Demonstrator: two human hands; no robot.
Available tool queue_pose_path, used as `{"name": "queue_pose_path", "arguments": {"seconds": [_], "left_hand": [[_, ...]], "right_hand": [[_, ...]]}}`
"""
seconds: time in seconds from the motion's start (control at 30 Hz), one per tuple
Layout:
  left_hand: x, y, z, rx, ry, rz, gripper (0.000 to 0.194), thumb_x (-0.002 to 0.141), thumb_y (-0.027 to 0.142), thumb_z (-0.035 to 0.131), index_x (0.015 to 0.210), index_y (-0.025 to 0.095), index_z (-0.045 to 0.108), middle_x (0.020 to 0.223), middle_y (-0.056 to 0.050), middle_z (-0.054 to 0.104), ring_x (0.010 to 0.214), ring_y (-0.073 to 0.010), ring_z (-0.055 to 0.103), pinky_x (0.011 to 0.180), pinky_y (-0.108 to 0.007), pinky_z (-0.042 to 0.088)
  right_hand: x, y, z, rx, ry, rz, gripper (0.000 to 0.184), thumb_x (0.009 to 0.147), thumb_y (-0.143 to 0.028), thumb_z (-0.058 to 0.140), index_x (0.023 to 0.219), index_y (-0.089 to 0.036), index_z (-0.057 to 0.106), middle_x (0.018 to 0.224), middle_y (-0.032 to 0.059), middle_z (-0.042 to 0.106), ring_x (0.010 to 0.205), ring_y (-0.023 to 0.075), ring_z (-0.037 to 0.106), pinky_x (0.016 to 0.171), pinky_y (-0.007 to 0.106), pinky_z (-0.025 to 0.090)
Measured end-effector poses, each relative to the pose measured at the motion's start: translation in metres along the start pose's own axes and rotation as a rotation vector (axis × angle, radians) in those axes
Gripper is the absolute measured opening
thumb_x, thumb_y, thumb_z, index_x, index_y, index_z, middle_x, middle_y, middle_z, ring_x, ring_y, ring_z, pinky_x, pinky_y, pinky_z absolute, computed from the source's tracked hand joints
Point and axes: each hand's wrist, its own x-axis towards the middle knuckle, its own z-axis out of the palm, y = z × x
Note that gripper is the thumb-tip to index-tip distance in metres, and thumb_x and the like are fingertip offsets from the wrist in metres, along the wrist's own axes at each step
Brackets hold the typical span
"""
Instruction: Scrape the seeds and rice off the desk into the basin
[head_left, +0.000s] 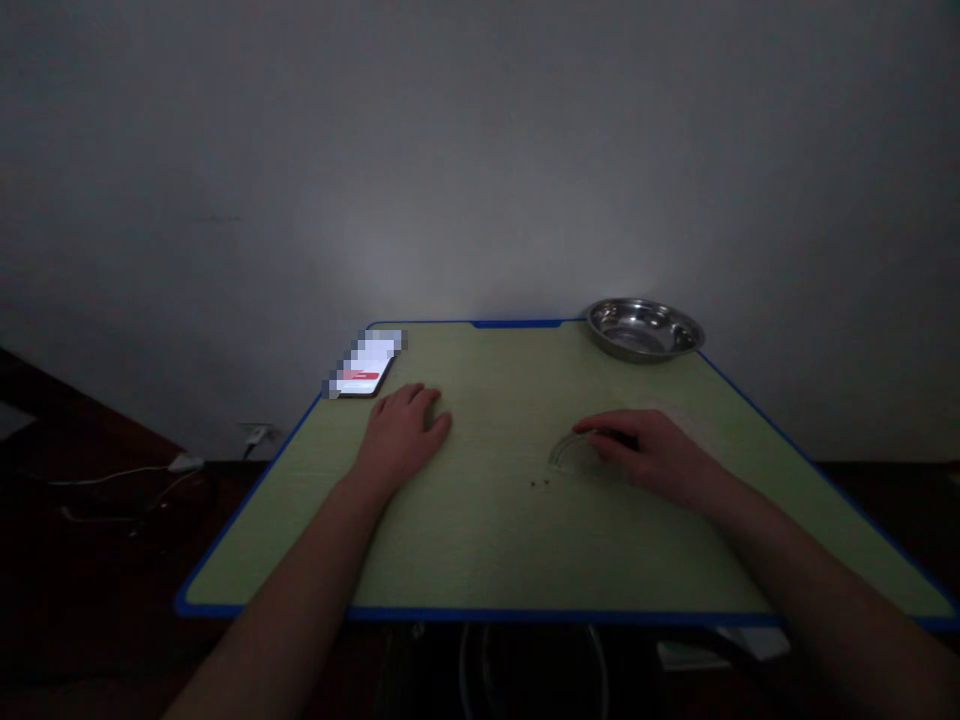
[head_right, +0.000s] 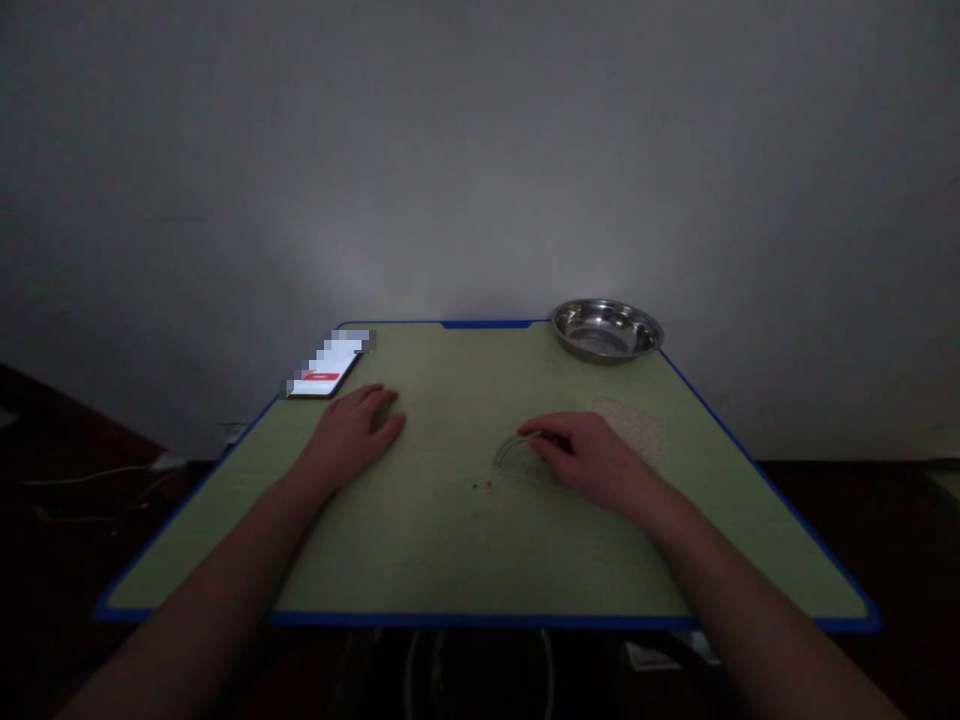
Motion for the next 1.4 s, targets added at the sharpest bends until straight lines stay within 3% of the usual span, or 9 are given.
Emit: {"name": "queue_pose_path", "arguments": {"seconds": [0.23, 0.43, 0.63, 0.9, 1.07, 1.23, 1.4], "left_hand": [[0.000, 0.000, 0.000, -0.014, -0.001, -0.005, 0.044, 0.087, 0.042, 0.044, 0.120, 0.017, 0.058, 0.131, -0.014, 0.056, 0.120, -0.0283, 0.051, 0.103, -0.045, 0.037], [-0.001, 0.003, -0.002, -0.012, 0.009, 0.002, 0.044, 0.087, 0.041, 0.044, 0.120, 0.016, 0.058, 0.130, -0.014, 0.057, 0.120, -0.0284, 0.051, 0.103, -0.045, 0.037], [0.000, 0.002, -0.001, -0.008, -0.004, -0.006, 0.043, 0.086, 0.042, 0.044, 0.119, 0.018, 0.059, 0.130, -0.013, 0.056, 0.120, -0.0283, 0.051, 0.103, -0.045, 0.037], [-0.002, 0.004, -0.002, -0.022, 0.010, -0.003, 0.044, 0.087, 0.041, 0.044, 0.120, 0.016, 0.058, 0.130, -0.013, 0.057, 0.120, -0.0283, 0.051, 0.103, -0.044, 0.036], [-0.001, 0.004, -0.003, -0.020, -0.003, 0.001, 0.044, 0.087, 0.042, 0.044, 0.120, 0.017, 0.058, 0.131, -0.013, 0.056, 0.121, -0.0279, 0.050, 0.103, -0.044, 0.036], [-0.001, 0.004, -0.003, -0.016, -0.001, 0.001, 0.044, 0.087, 0.042, 0.044, 0.120, 0.016, 0.058, 0.130, -0.013, 0.057, 0.121, -0.0276, 0.050, 0.104, -0.044, 0.036], [-0.001, 0.004, -0.002, -0.022, 0.009, -0.006, 0.043, 0.087, 0.042, 0.045, 0.119, 0.017, 0.058, 0.130, -0.013, 0.057, 0.121, -0.0278, 0.051, 0.103, -0.044, 0.036]], "right_hand": [[-0.004, -0.008, 0.003, 0.055, -0.112, -0.066, 0.029, 0.087, -0.027, 0.050, 0.104, -0.020, 0.072, 0.088, 0.0050, 0.074, 0.068, 0.0161, 0.063, 0.061, 0.028, 0.047], [-0.009, -0.005, -0.006, 0.101, -0.106, -0.028, 0.029, 0.087, -0.031, 0.050, 0.103, -0.022, 0.073, 0.079, 0.0026, 0.072, 0.063, 0.0150, 0.061, 0.055, 0.026, 0.045], [-0.011, -0.006, -0.003, 0.095, -0.238, -0.044, 0.027, 0.087, -0.027, 0.051, 0.102, -0.024, 0.073, 0.089, 0.0034, 0.075, 0.075, 0.0182, 0.066, 0.065, 0.030, 0.050], [-0.007, -0.004, 0.001, 0.045, -0.157, -0.050, 0.028, 0.087, -0.028, 0.050, 0.102, -0.022, 0.073, 0.096, 0.0053, 0.075, 0.082, 0.0199, 0.068, 0.072, 0.031, 0.052], [-0.009, -0.006, 0.002, 0.083, -0.217, -0.094, 0.027, 0.088, -0.030, 0.051, 0.102, -0.024, 0.073, 0.093, 0.0035, 0.075, 0.079, 0.0187, 0.068, 0.071, 0.031, 0.052], [-0.011, -0.007, -0.005, 0.091, -0.183, -0.043, 0.027, 0.088, -0.031, 0.051, 0.101, -0.023, 0.073, 0.092, 0.0039, 0.075, 0.078, 0.0194, 0.068, 0.068, 0.031, 0.052], [-0.010, -0.005, -0.003, 0.081, -0.272, -0.067, 0.027, 0.088, -0.029, 0.050, 0.103, -0.023, 0.073, 0.094, 0.0033, 0.075, 0.081, 0.0195, 0.067, 0.073, 0.032, 0.052]]}}
